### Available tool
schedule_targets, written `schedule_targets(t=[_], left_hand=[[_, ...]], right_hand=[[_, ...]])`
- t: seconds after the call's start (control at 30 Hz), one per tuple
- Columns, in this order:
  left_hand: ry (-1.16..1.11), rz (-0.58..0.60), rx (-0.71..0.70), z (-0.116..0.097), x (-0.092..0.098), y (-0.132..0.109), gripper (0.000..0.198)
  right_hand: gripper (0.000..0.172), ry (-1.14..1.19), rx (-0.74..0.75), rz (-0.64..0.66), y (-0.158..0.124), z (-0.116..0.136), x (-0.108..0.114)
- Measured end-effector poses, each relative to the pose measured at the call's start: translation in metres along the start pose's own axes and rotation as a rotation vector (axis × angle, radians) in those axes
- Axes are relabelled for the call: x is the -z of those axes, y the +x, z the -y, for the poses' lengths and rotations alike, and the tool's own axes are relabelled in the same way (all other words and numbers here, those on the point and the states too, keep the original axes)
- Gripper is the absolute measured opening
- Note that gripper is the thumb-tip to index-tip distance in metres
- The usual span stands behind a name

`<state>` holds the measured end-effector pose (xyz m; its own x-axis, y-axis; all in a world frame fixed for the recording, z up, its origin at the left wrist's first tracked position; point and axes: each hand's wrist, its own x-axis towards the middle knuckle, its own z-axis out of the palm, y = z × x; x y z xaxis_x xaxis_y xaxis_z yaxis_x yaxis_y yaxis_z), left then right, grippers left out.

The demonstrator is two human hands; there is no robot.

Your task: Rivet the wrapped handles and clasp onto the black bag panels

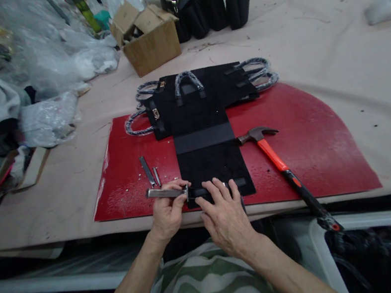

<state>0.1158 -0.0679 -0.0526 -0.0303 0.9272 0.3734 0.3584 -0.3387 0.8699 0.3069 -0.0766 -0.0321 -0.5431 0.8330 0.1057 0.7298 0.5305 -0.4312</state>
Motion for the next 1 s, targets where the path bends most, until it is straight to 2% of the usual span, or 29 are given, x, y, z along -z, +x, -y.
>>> schedule_targets(t=[0.13, 0.37, 0.5, 0.6, 0.7, 0.8, 0.9, 1.0], left_hand=[[0.04, -0.013, -0.034, -0.002, -0.004, 0.001, 0.005], [-0.067, -0.056, 0.117, 0.0, -0.006, 0.0, 0.007], [-0.108, -0.019, 0.125, 0.0, -0.002, 0.002, 0.007], [-0.08, -0.002, 0.072, -0.001, -0.001, 0.002, 0.006], [-0.02, -0.02, -0.017, -0.001, -0.002, 0.001, 0.004], [-0.012, -0.027, -0.038, 0.0, -0.002, -0.001, 0.004], [-0.06, -0.035, 0.002, 0.001, -0.002, -0.002, 0.005], [-0.081, -0.043, 0.011, 0.002, -0.001, -0.003, 0.005]], right_hand=[[0.037, 0.008, -0.002, 0.009, 0.0, 0.0, 0.002], [0.038, 0.041, -0.008, 0.038, 0.0, 0.0, 0.005], [0.037, 0.114, -0.015, 0.034, 0.003, -0.003, 0.009], [0.032, 0.213, -0.017, -0.011, 0.009, -0.008, 0.012], [0.021, 0.328, -0.029, -0.127, 0.017, -0.015, 0.012], [0.018, 0.329, -0.071, -0.183, 0.029, -0.021, 0.013], [0.018, 0.222, -0.096, -0.11, 0.049, -0.027, 0.017], [0.008, 0.044, -0.09, 0.029, 0.071, -0.03, 0.023]])
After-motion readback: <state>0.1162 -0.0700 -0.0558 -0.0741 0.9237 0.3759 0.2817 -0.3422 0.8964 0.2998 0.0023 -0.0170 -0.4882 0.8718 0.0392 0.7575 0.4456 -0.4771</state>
